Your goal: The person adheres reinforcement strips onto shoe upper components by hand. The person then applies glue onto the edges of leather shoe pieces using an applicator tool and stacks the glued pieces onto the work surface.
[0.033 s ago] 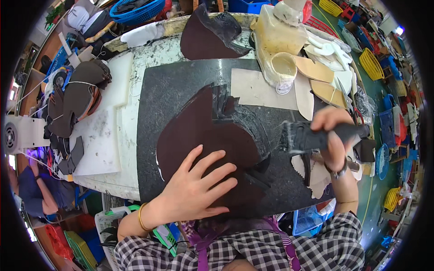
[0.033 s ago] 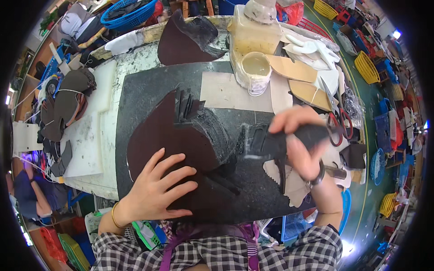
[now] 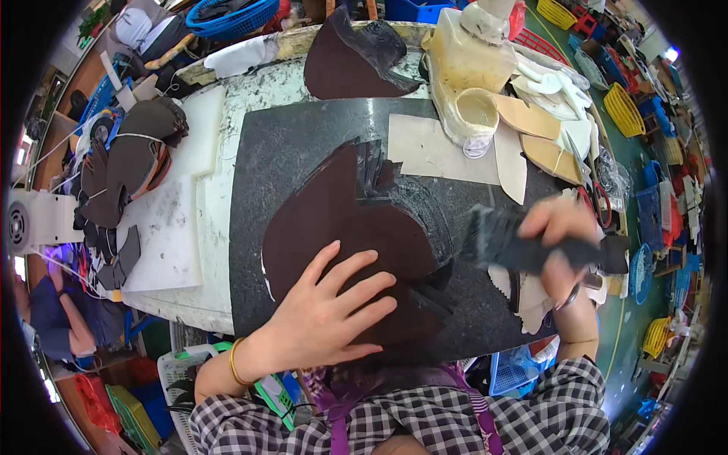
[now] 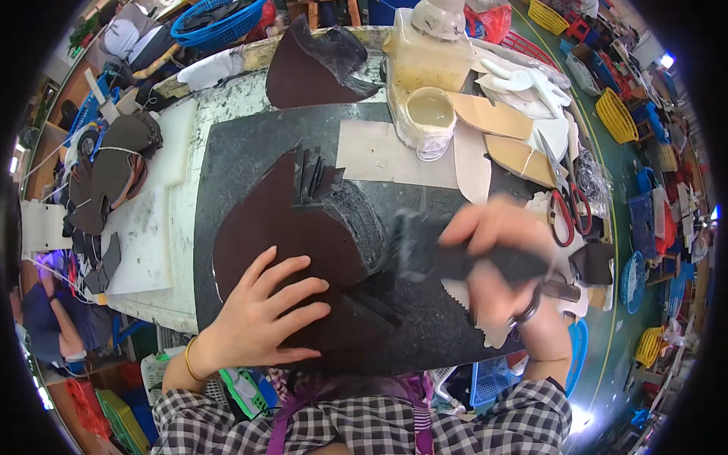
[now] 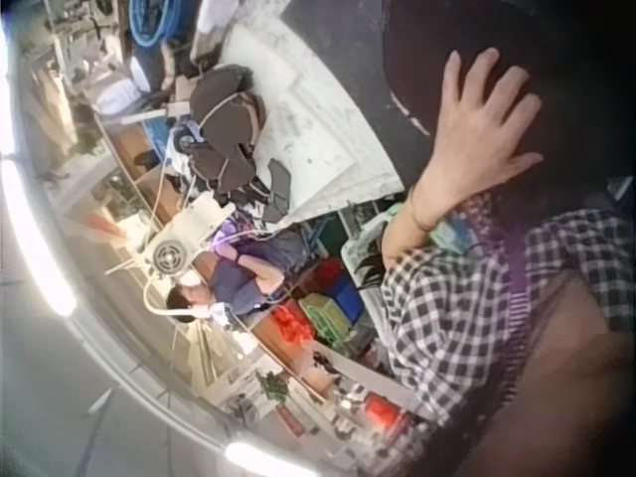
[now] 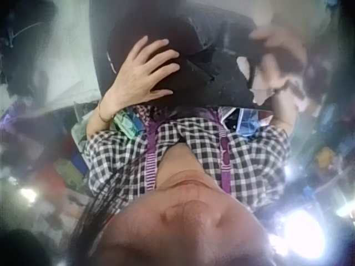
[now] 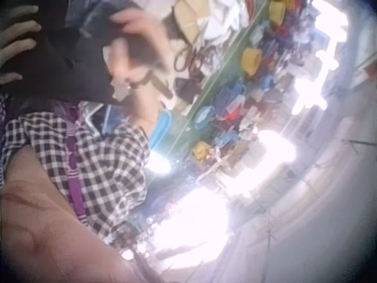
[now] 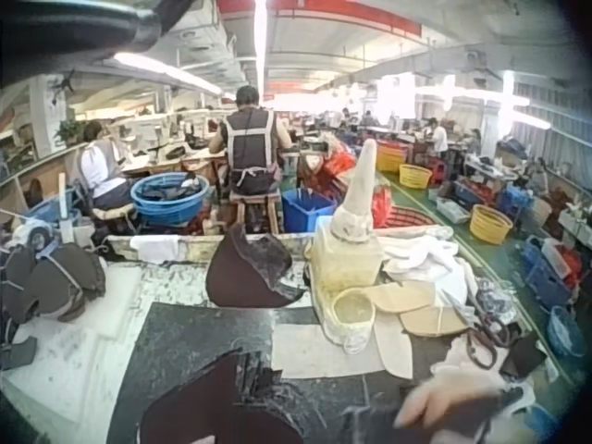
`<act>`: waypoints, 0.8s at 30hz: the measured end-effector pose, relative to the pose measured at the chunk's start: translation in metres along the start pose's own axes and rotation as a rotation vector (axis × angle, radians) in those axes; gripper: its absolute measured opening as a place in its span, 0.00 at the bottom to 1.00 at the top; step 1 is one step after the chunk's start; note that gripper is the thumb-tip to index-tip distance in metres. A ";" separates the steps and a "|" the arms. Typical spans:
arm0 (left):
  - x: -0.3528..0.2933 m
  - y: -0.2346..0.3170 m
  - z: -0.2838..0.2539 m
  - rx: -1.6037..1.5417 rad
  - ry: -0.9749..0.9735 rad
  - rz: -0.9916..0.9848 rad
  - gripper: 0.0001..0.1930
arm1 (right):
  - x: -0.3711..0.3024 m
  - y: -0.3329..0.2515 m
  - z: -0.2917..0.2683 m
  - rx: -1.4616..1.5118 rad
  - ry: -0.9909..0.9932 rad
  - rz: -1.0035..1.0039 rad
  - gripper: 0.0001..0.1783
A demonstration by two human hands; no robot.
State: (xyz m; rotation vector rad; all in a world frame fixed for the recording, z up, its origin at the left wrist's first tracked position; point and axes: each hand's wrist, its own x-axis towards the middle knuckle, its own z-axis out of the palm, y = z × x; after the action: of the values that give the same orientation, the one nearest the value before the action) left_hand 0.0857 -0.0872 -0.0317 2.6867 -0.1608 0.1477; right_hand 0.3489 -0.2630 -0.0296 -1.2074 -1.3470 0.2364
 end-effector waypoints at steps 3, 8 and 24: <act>0.003 -0.002 0.000 -0.007 0.014 0.026 0.27 | 0.002 0.004 0.014 -0.339 -0.501 -0.198 0.13; -0.002 0.000 0.002 -0.014 0.018 0.024 0.28 | 0.011 -0.007 0.023 -0.373 -0.414 -0.384 0.14; -0.006 -0.002 0.011 -0.003 0.173 0.052 0.25 | 0.029 -0.020 0.038 0.004 -0.144 0.480 0.13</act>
State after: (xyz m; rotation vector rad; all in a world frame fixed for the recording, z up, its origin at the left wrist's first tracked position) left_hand 0.0805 -0.0895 -0.0434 2.6516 -0.1770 0.3941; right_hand 0.3165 -0.2306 -0.0053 -1.5227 -1.1586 0.6767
